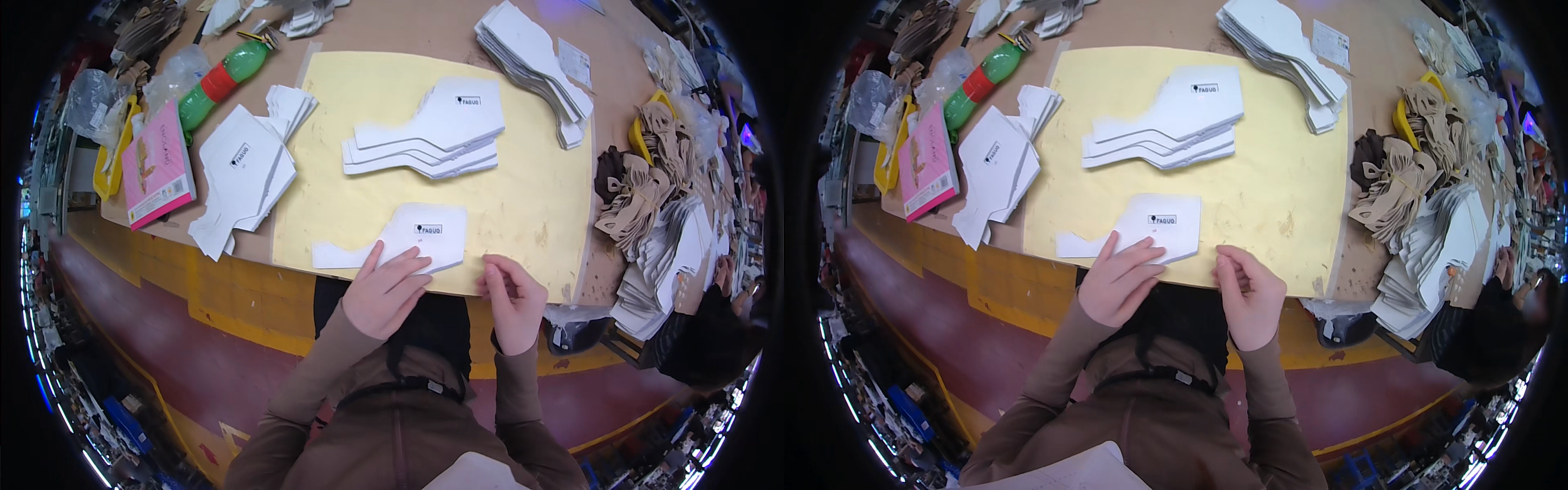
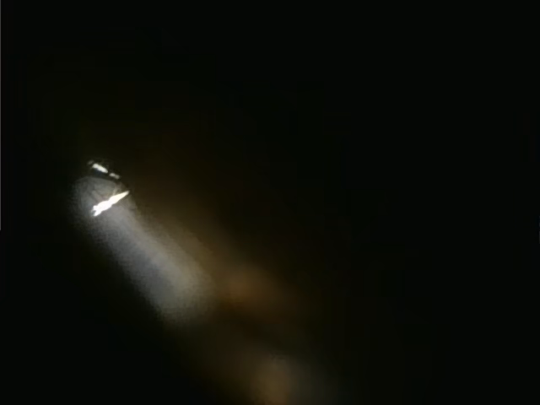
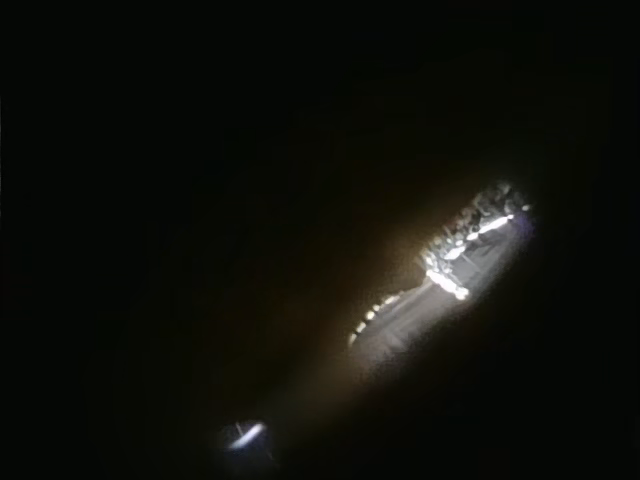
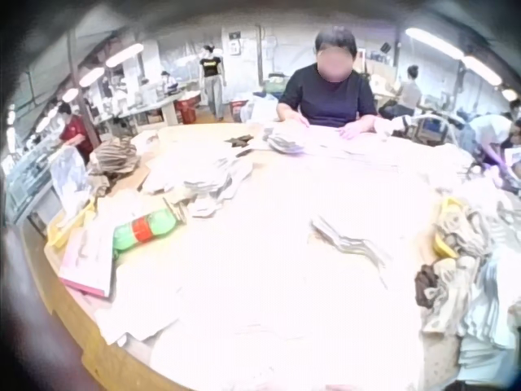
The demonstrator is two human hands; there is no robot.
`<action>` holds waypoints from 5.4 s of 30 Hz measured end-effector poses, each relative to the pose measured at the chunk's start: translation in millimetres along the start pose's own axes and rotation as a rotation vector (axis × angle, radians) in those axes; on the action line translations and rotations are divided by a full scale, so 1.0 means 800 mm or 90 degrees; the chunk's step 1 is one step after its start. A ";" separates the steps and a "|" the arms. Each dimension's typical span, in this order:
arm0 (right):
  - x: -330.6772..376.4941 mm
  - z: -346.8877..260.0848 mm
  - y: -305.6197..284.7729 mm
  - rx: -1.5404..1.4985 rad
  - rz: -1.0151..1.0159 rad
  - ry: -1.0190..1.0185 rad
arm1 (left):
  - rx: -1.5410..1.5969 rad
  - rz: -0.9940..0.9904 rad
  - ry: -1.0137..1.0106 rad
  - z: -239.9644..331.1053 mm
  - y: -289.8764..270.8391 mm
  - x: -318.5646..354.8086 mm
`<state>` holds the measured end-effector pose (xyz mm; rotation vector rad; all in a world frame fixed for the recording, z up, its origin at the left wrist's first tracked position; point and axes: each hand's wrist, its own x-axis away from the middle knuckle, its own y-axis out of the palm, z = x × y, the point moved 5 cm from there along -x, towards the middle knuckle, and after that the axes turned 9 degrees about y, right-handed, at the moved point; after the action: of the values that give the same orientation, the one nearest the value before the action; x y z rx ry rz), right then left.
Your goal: The person repeatedly folds white paper cutouts with a printed logo on a yellow work surface. They handle the pieces one at a time, creasing them along pre-marked lines, then stack the folded pieces into a growing pile. Other workers are visible in the background performing similar tasks.
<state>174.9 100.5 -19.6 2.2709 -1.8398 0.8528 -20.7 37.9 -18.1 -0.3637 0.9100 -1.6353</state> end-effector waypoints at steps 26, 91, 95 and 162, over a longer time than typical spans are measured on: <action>0.003 -0.002 0.053 0.609 0.012 -0.401 | -0.149 -0.039 -0.099 -0.021 0.011 -0.023; -0.011 -0.016 0.035 0.362 0.156 -0.571 | -0.035 0.129 -0.060 -0.034 -0.044 -0.004; -0.012 -0.025 0.047 0.422 0.107 -0.589 | -0.135 0.100 -0.068 -0.030 -0.013 0.010; 0.044 -0.090 0.094 0.021 -0.074 -0.495 | 0.496 0.310 -0.240 0.013 -0.083 0.022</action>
<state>83.4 78.9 37.4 2.9529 -1.8846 -0.0591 -64.7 19.3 32.3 0.0942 0.0268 -1.2796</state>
